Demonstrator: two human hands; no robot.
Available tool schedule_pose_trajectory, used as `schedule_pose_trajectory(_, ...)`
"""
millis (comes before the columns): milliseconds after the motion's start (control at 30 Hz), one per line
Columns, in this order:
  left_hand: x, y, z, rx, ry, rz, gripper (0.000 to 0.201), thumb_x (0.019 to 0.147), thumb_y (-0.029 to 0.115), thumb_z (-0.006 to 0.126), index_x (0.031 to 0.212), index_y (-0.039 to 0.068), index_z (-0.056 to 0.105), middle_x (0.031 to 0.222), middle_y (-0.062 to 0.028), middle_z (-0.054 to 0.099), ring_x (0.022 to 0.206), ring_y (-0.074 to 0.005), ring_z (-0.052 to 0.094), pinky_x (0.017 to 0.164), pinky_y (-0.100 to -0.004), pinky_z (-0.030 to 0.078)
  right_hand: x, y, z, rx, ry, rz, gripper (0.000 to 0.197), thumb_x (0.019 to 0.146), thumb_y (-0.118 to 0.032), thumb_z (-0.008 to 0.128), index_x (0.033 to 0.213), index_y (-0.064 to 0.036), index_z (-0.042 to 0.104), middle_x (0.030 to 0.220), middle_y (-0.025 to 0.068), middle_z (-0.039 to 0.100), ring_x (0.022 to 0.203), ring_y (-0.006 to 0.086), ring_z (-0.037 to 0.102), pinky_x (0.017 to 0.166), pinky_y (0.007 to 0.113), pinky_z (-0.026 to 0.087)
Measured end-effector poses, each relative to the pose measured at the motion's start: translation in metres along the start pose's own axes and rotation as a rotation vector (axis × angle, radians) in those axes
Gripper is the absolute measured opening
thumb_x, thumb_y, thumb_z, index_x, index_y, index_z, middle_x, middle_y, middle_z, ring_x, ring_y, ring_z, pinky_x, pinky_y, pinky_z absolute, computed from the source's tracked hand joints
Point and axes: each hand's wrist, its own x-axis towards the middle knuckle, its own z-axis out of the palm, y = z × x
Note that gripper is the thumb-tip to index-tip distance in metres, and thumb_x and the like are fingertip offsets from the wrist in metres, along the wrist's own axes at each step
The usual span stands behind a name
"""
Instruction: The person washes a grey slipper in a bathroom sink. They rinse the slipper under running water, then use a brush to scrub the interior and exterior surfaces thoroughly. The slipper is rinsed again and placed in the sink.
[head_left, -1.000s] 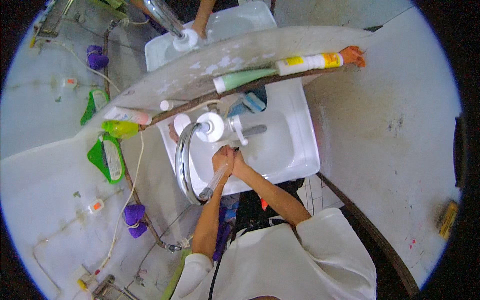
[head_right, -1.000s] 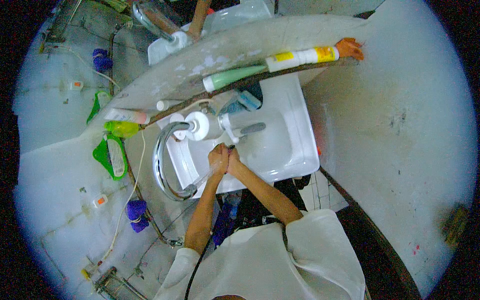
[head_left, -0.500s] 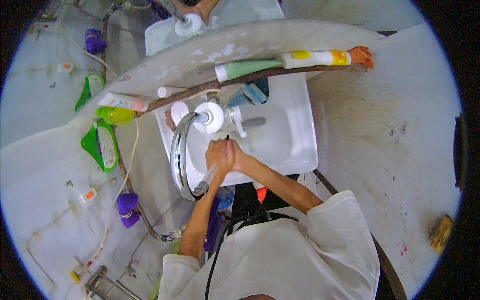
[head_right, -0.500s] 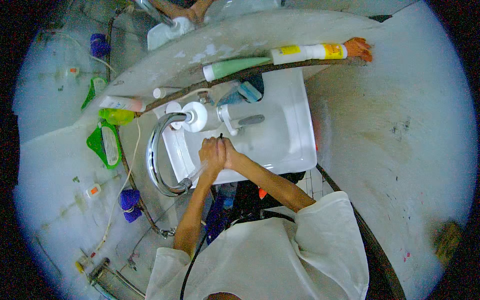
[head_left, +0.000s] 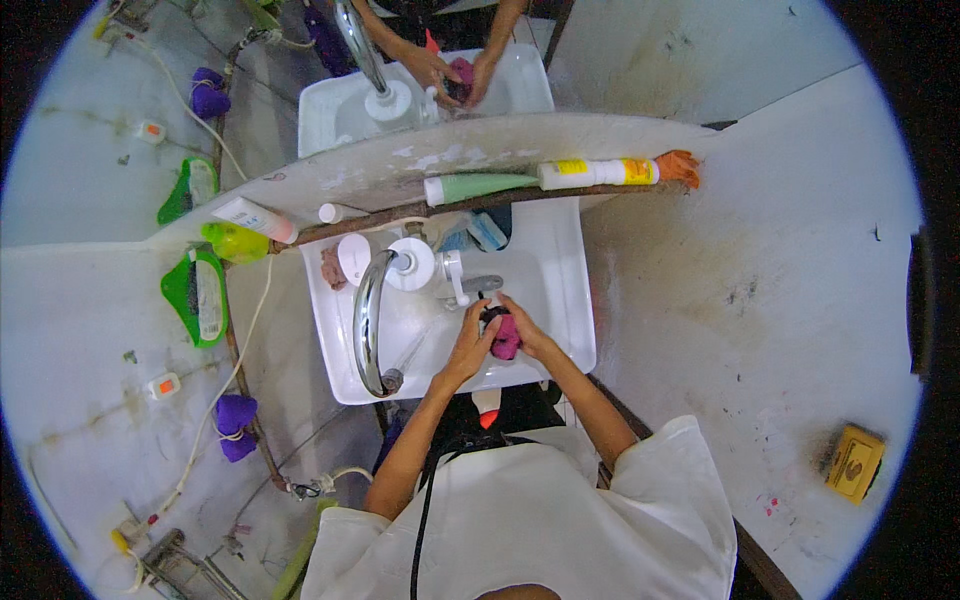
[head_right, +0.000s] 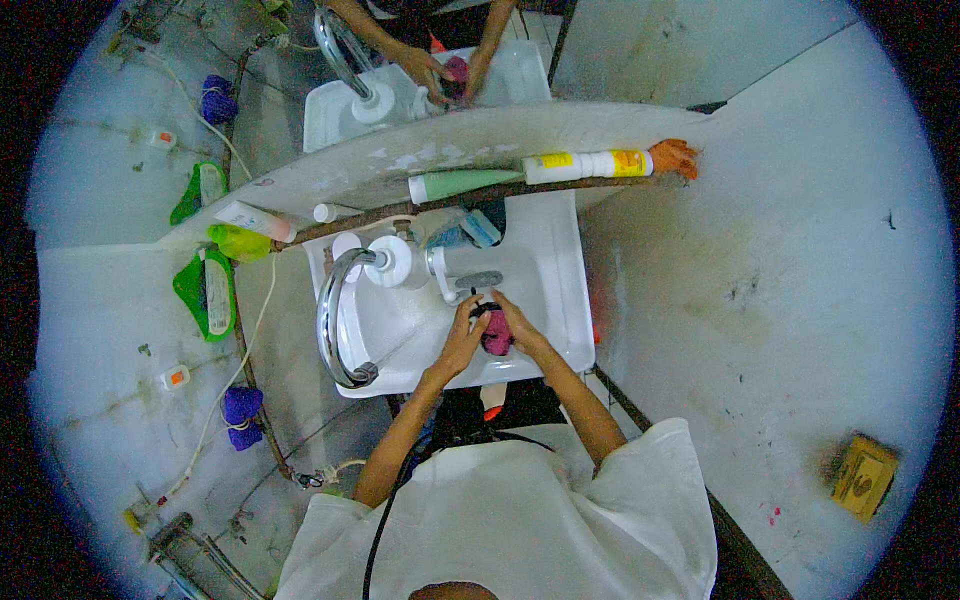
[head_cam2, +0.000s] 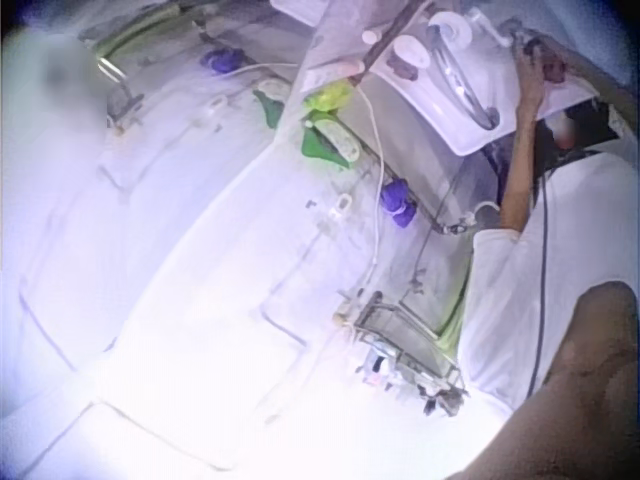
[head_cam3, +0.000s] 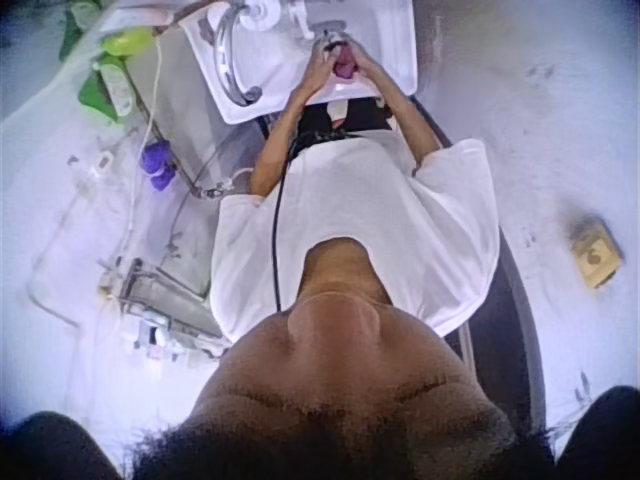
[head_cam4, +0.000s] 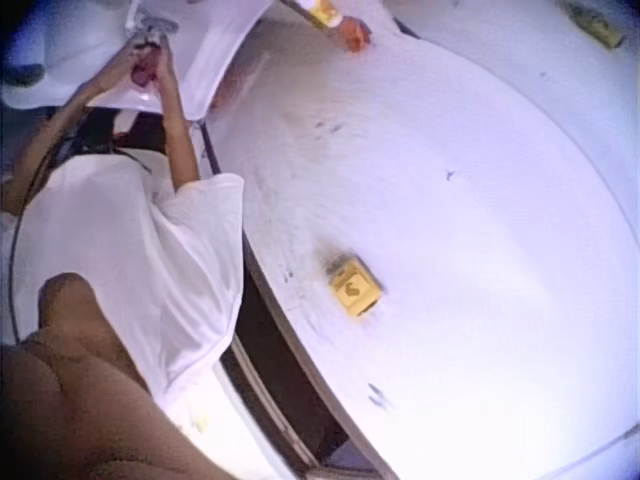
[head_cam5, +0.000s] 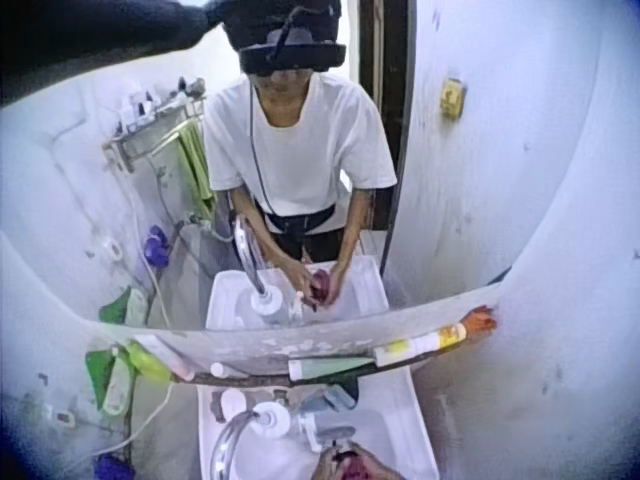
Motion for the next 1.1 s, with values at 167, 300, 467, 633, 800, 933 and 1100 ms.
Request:
schedule_pose_trajectory(167,0.006,-0.015,-0.003,-0.214,-0.021,-0.270,0.039,0.101,0.029,0.045,0.131,0.005,0.045,0.120,-0.0163,0.058,0.107,-0.0285,0.060,0.096,-0.0384,0.045,-0.032,-0.080,-0.032,-0.270,0.281,-0.374,0.053,0.088,-0.044,0.067,0.118,-0.0019,0.055,0.103,0.0094,0.062,0.098,0.0191,0.057,0.088,0.031,0.046)
schedule_pose_trajectory(300,-0.021,-0.089,-0.009,-0.077,0.008,-0.321,0.038,0.103,0.030,0.043,0.128,0.003,0.046,0.119,-0.0146,0.060,0.103,-0.0230,0.062,0.087,-0.0366,0.050,-0.027,-0.120,-0.003,-0.721,0.699,-1.076,0.046,0.084,-0.026,0.074,0.114,0.0018,0.053,0.109,0.0178,0.057,0.101,0.0285,0.056,0.092,0.037,0.043)
schedule_pose_trajectory(467,-0.062,-0.111,-0.012,-0.063,0.070,-0.440,0.027,0.100,0.023,0.048,0.115,0.003,0.056,0.105,-0.0163,0.067,0.096,-0.0272,0.065,0.088,-0.0364,0.049,0.074,-0.107,-0.055,-1.675,0.798,-1.171,0.055,0.080,-0.029,0.069,0.128,-0.0061,0.054,0.132,0.0243,0.046,0.126,0.0420,0.040,0.109,0.053,0.031)
schedule_pose_trajectory(633,-0.073,-0.104,0.000,-0.062,0.221,-0.384,0.021,0.098,0.017,0.050,0.109,0.002,0.059,0.098,-0.0148,0.068,0.093,-0.0243,0.065,0.085,-0.0338,0.050,0.041,-0.129,-0.043,-1.774,0.483,-1.174,0.056,0.082,-0.044,0.063,0.127,-0.0105,0.058,0.130,0.0248,0.047,0.127,0.0458,0.038,0.108,0.061,0.025)
schedule_pose_trajectory(800,-0.068,-0.095,0.006,-0.031,0.267,-0.405,0.015,0.096,0.010,0.050,0.105,0.002,0.059,0.092,-0.0146,0.068,0.085,-0.0272,0.066,0.079,-0.0350,0.052,0.067,-0.131,-0.059,-1.886,0.464,-1.320,0.035,0.080,-0.040,0.065,0.099,-0.0113,0.069,0.107,0.0167,0.060,0.103,0.0396,0.053,0.091,0.055,0.041)
schedule_pose_trajectory(933,-0.062,-0.106,0.001,0.092,0.298,-0.375,0.015,0.095,0.010,0.051,0.104,0.003,0.060,0.092,-0.0162,0.067,0.084,-0.0298,0.066,0.076,-0.0358,0.052,0.104,-0.147,-0.061,-1.912,0.360,-1.450,0.026,0.078,-0.036,0.065,0.083,-0.0102,0.068,0.096,0.0159,0.062,0.085,0.0358,0.061,0.071,0.050,0.051)
schedule_pose_trajectory(1100,-0.072,-0.115,0.017,0.057,0.326,-0.309,0.016,0.093,0.009,0.050,0.103,0.002,0.060,0.095,-0.0164,0.066,0.088,-0.0319,0.065,0.077,-0.0372,0.051,0.111,-0.157,-0.062,-1.890,0.235,-1.423,0.019,0.073,-0.026,0.064,0.072,-0.0067,0.065,0.077,0.0150,0.062,0.073,0.0319,0.062,0.064,0.047,0.051)
